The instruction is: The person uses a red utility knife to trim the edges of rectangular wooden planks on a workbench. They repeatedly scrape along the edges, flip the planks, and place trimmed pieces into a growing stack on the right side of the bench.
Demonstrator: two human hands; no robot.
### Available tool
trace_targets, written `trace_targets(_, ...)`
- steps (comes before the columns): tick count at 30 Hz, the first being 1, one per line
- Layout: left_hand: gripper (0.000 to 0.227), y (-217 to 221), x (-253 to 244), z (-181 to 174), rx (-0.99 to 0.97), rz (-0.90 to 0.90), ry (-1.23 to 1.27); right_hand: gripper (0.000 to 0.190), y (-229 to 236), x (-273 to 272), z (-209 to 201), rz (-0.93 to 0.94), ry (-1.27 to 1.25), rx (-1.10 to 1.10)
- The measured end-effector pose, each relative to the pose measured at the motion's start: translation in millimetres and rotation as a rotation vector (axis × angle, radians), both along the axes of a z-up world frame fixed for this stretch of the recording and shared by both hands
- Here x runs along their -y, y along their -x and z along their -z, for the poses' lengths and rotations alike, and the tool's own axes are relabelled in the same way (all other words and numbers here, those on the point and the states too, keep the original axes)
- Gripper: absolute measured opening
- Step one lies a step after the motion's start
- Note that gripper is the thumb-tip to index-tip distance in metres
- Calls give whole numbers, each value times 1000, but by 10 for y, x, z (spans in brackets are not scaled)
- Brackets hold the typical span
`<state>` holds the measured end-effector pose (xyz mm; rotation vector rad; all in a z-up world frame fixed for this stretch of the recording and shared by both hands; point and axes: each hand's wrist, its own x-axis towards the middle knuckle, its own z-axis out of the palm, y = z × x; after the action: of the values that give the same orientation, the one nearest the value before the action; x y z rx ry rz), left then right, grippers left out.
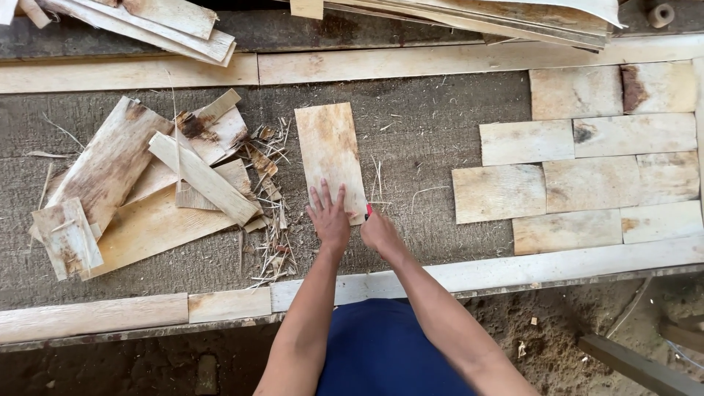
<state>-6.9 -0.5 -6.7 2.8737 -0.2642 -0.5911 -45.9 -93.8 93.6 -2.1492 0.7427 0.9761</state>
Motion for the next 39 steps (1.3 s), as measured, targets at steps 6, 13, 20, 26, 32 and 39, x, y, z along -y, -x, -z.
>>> trace_targets(6,80,4,39,-205,5,-2,0,52,215,112,9,25,-17,-9)
trace_targets(13,90,-91,3,49,44,-122,27,45,550,247,240,123,-133,13)
trace_targets(20,109,-56,-71,-263,-40,-281,63,34,737,491,447,246,-193,-9)
trace_targets(26,120,-83,-155,-370,-55,-327,-12,44,851,917,864,425,-29,111)
trace_targets(32,105,-217,-298,-424,-53,-385,92,51,656,911,162,452,73,124)
trace_targets(39,50,-295,-592,-45,-6,-541,684,49,378,490,167,341,28,140)
